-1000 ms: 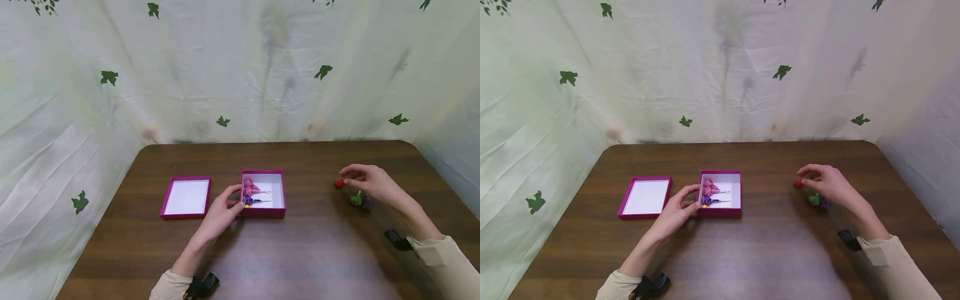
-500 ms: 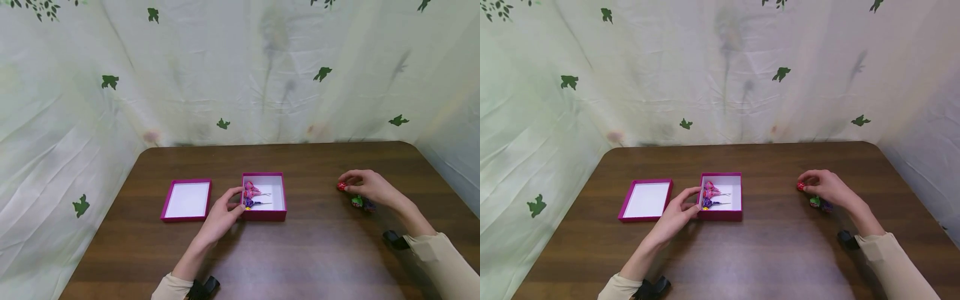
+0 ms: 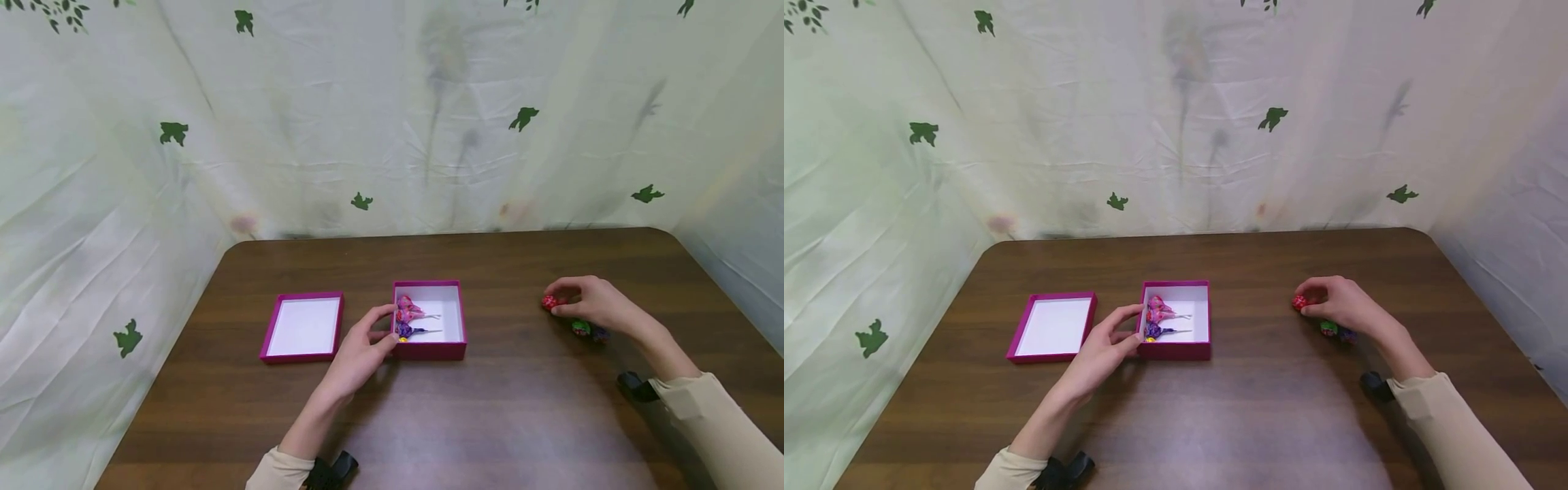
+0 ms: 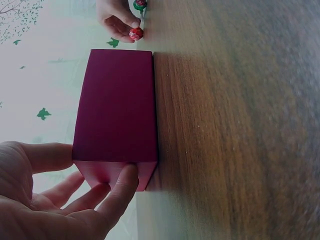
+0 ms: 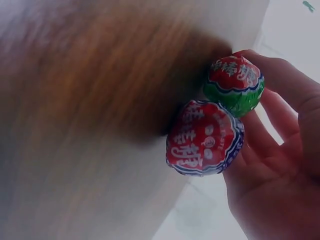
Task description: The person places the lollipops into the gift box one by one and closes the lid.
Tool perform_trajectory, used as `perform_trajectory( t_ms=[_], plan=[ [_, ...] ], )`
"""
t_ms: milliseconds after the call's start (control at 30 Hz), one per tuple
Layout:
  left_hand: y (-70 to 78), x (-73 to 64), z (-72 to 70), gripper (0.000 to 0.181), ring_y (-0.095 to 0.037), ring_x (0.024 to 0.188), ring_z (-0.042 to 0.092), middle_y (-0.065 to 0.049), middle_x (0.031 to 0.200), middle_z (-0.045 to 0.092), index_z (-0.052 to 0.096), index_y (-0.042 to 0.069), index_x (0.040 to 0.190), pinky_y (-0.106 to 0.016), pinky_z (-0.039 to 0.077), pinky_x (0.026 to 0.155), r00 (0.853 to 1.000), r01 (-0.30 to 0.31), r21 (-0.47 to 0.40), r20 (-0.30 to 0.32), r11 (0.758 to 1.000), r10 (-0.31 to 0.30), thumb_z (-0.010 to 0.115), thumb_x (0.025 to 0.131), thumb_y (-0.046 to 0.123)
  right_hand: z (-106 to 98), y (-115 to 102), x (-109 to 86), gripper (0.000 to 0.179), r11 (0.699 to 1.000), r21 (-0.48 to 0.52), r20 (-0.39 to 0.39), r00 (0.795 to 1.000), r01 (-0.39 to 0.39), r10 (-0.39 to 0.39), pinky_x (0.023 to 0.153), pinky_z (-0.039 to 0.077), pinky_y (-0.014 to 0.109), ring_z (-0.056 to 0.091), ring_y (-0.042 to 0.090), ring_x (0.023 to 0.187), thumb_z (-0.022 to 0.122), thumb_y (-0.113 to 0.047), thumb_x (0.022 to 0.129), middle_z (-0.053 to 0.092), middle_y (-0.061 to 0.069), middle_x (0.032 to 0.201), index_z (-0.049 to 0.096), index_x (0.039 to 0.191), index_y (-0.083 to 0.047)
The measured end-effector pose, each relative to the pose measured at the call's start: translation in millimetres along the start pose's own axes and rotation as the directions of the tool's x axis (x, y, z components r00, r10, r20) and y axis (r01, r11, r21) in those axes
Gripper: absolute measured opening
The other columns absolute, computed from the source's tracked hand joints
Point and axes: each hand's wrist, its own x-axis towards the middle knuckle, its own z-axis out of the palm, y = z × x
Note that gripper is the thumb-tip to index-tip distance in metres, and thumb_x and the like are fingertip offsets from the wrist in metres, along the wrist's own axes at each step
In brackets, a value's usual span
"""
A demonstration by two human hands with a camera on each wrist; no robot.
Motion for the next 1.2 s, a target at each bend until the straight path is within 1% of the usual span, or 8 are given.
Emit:
perform_trajectory(
  t_ms=[200,367,567,733,1000,1100,1200],
  plan=[
    [-0.4,-0.5,-0.3,0.047,-0.032,0.114,0.059,-0.012,0.138,0.052,0.052,0.015,0.140,-0.042,0.054,0.081,1.000,0.008,-0.009,-0.003,1.000,-0.008,0.061,0.095,0.011,3.0,-1.3,3.0,0.027,1.000,0.000,0.036,0.999,0.005,-0.005,0.077,0.051,0.034,0.063,0.018,0.091,0.076,-0.017,0.086,0.070,-0.001,0.099,0.071,0.111,-0.011],
    [0.1,-1.2,0.0,0.047,-0.033,0.115,0.058,-0.012,0.139,0.051,0.052,0.015,0.141,-0.042,0.054,0.081,1.000,0.015,-0.005,-0.002,1.000,-0.015,0.060,0.095,0.011,3.3,-3.8,1.7,0.025,1.000,-0.002,0.038,0.999,0.010,-0.010,0.078,0.051,0.036,0.064,0.017,0.091,0.075,-0.018,0.088,0.070,-0.002,0.099,0.071,0.111,-0.012],
    [1.4,-0.9,-0.2,0.046,-0.033,0.116,0.058,-0.011,0.139,0.052,0.052,0.018,0.141,-0.043,0.054,0.081,1.000,0.022,0.015,-0.003,1.000,-0.022,0.061,0.095,0.013,5.2,-8.4,0.6,0.024,0.999,-0.019,-0.022,0.999,0.029,-0.030,0.080,0.049,0.040,0.062,0.017,0.093,0.073,-0.022,0.090,0.069,-0.003,0.100,0.070,0.113,-0.015],
    [2.2,-0.7,-1.0,0.048,-0.033,0.117,0.057,-0.009,0.141,0.050,0.051,0.018,0.142,-0.043,0.054,0.083,0.999,0.032,0.002,0.003,0.999,-0.032,0.060,0.096,0.013,6.9,-15.7,0.4,0.023,0.999,-0.018,-0.055,0.998,0.034,-0.035,0.083,0.050,0.041,0.062,0.016,0.097,0.072,-0.023,0.091,0.068,-0.003,0.101,0.068,0.113,-0.018],
    [2.2,0.2,-0.5,0.047,-0.032,0.117,0.057,-0.009,0.140,0.050,0.051,0.018,0.141,-0.042,0.053,0.082,1.000,0.024,-0.006,0.004,1.000,-0.024,0.061,0.095,0.013,10.2,-23.9,-1.9,0.020,0.998,0.016,-0.015,0.998,0.059,-0.058,0.076,0.051,0.031,0.062,0.014,0.095,0.073,-0.022,0.090,0.067,-0.005,0.100,0.068,0.110,-0.021],
    [2.2,0.3,-0.1,0.047,-0.032,0.117,0.057,-0.009,0.140,0.050,0.052,0.018,0.141,-0.042,0.053,0.082,1.000,0.023,-0.001,0.003,1.000,-0.023,0.061,0.095,0.013,12.8,-26.1,-1.7,0.019,0.997,0.017,-0.038,0.996,0.079,-0.079,0.077,0.051,0.029,0.062,0.012,0.093,0.073,-0.020,0.090,0.067,-0.007,0.098,0.068,0.109,-0.022],
    [2.5,-0.1,0.2,0.047,-0.033,0.117,0.057,-0.009,0.140,0.050,0.052,0.018,0.141,-0.042,0.053,0.082,1.000,0.025,0.003,0.002,1.000,-0.025,0.061,0.095,0.013,15.4,-29.4,-1.7,0.019,0.994,0.037,-0.079,0.992,0.103,-0.100,0.076,0.052,0.028,0.063,0.012,0.091,0.074,-0.019,0.089,0.068,-0.007,0.097,0.068,0.108,-0.022]
  ],
)
